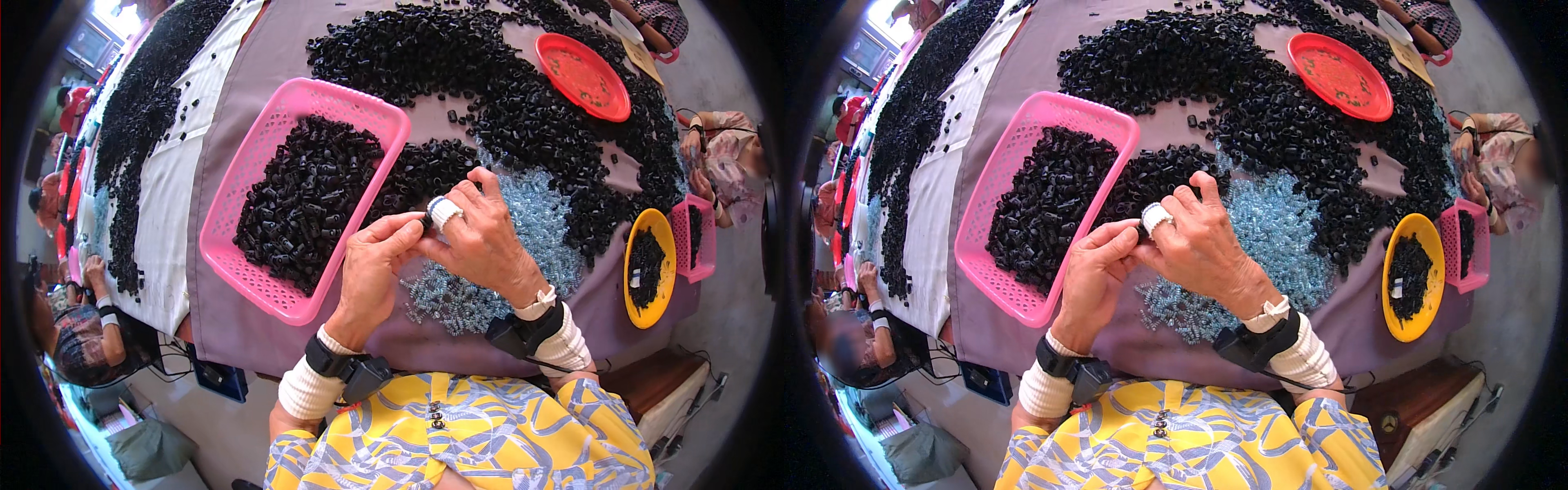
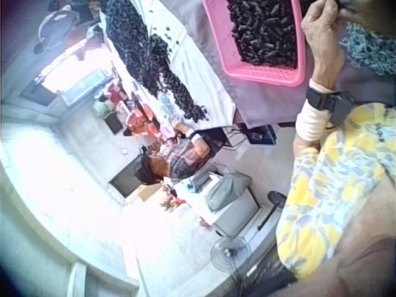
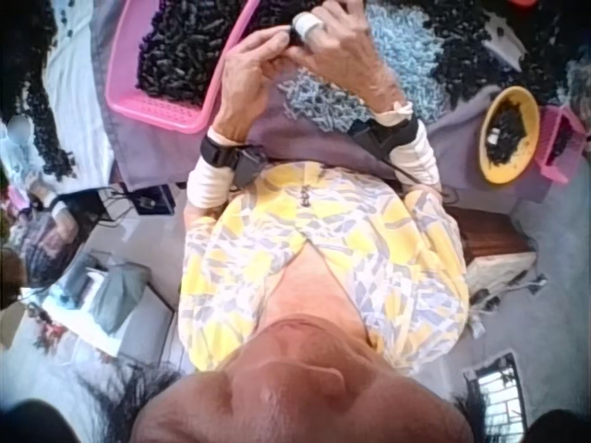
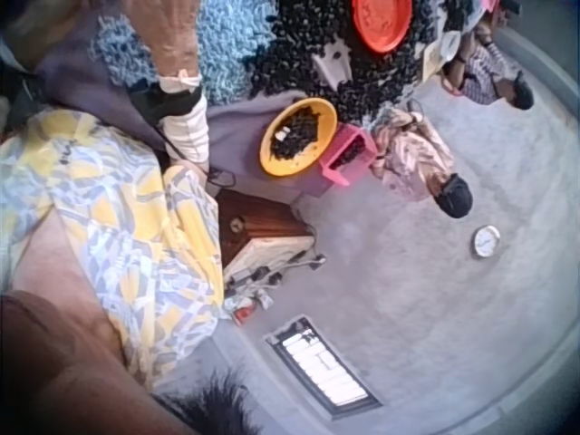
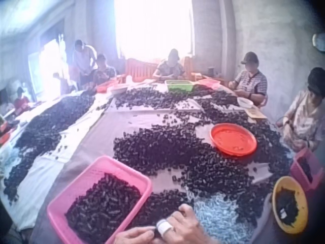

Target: Assembling small black plastic components by hand.

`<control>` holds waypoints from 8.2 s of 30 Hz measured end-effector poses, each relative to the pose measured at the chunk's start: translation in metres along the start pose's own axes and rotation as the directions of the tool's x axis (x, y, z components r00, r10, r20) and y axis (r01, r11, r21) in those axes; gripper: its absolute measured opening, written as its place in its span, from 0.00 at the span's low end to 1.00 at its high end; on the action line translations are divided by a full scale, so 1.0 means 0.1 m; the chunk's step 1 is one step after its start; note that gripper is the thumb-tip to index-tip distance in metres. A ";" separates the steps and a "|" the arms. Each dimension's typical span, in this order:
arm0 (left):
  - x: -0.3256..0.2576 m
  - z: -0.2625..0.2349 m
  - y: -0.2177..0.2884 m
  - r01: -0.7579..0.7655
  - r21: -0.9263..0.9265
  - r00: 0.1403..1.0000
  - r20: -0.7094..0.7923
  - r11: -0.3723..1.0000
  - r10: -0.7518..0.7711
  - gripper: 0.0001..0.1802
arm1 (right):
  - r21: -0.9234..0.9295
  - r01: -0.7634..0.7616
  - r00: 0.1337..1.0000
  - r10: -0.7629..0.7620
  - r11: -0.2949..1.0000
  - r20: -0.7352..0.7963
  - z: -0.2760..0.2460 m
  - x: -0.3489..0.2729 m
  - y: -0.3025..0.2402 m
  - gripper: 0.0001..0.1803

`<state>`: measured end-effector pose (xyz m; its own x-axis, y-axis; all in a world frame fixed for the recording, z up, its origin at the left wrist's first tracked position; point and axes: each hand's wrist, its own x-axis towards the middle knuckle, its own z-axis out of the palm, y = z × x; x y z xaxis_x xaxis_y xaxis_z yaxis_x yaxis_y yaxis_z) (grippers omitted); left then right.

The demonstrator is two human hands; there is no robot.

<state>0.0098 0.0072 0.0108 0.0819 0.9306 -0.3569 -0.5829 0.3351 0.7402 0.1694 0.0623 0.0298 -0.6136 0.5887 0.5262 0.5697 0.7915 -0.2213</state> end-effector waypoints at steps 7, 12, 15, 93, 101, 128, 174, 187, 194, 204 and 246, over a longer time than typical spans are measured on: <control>0.00 -0.03 0.02 0.077 -0.086 0.991 0.118 0.993 -0.066 0.12 | 0.136 0.012 0.998 -0.003 0.991 -0.066 0.01 0.01 0.05 0.14; -0.02 -0.05 0.00 0.047 -0.056 0.991 0.127 0.997 -0.039 0.11 | 0.110 -0.022 0.999 0.025 0.994 -0.030 -0.01 0.03 0.00 0.14; -0.02 -0.02 0.02 0.045 -0.038 0.991 0.128 0.998 -0.040 0.11 | 0.116 -0.036 0.997 0.044 0.993 -0.064 0.01 0.01 0.02 0.14; -0.12 0.05 -0.02 -0.405 0.671 0.883 0.113 0.621 0.455 0.13 | 0.229 0.021 0.997 -0.036 0.973 0.062 -0.11 -0.08 0.01 0.05; -0.10 -0.02 0.08 -0.466 0.715 0.877 0.298 0.520 0.376 0.13 | 0.276 0.077 0.992 -0.101 0.958 0.072 -0.11 -0.13 0.07 0.04; -0.09 0.02 0.07 -0.349 0.586 0.930 0.122 0.731 0.346 0.12 | 0.238 0.014 1.000 -0.019 0.971 0.019 -0.07 -0.07 0.03 0.04; -0.04 -0.06 0.01 0.086 -0.068 0.975 0.213 0.994 -0.070 0.11 | 0.189 0.014 0.996 0.003 0.982 -0.088 0.00 -0.05 0.04 0.15; -0.03 -0.06 -0.03 0.208 -0.199 0.971 0.159 0.958 -0.178 0.08 | 0.217 0.056 0.996 -0.038 0.975 -0.085 0.03 -0.08 0.04 0.15; 0.00 -0.04 -0.01 0.235 -0.224 0.966 0.166 0.946 -0.200 0.07 | 0.285 0.106 0.989 -0.073 0.953 -0.126 0.08 -0.09 0.09 0.15; 0.00 0.04 0.00 0.185 -0.140 0.969 0.192 0.973 -0.157 0.08 | 0.273 0.072 0.990 -0.036 0.959 -0.133 0.05 -0.14 0.10 0.14; -0.20 -0.34 0.31 -0.122 -0.201 0.977 0.146 0.972 0.153 0.18 | 0.211 -0.281 0.909 0.330 0.936 -0.256 -0.27 -0.11 0.29 0.41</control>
<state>-0.0374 -0.0059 0.0214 0.1085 0.9823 -0.1525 -0.7392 0.1822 0.6483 0.2078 0.0739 0.0400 -0.2293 0.7542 0.6153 0.5900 0.6105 -0.5284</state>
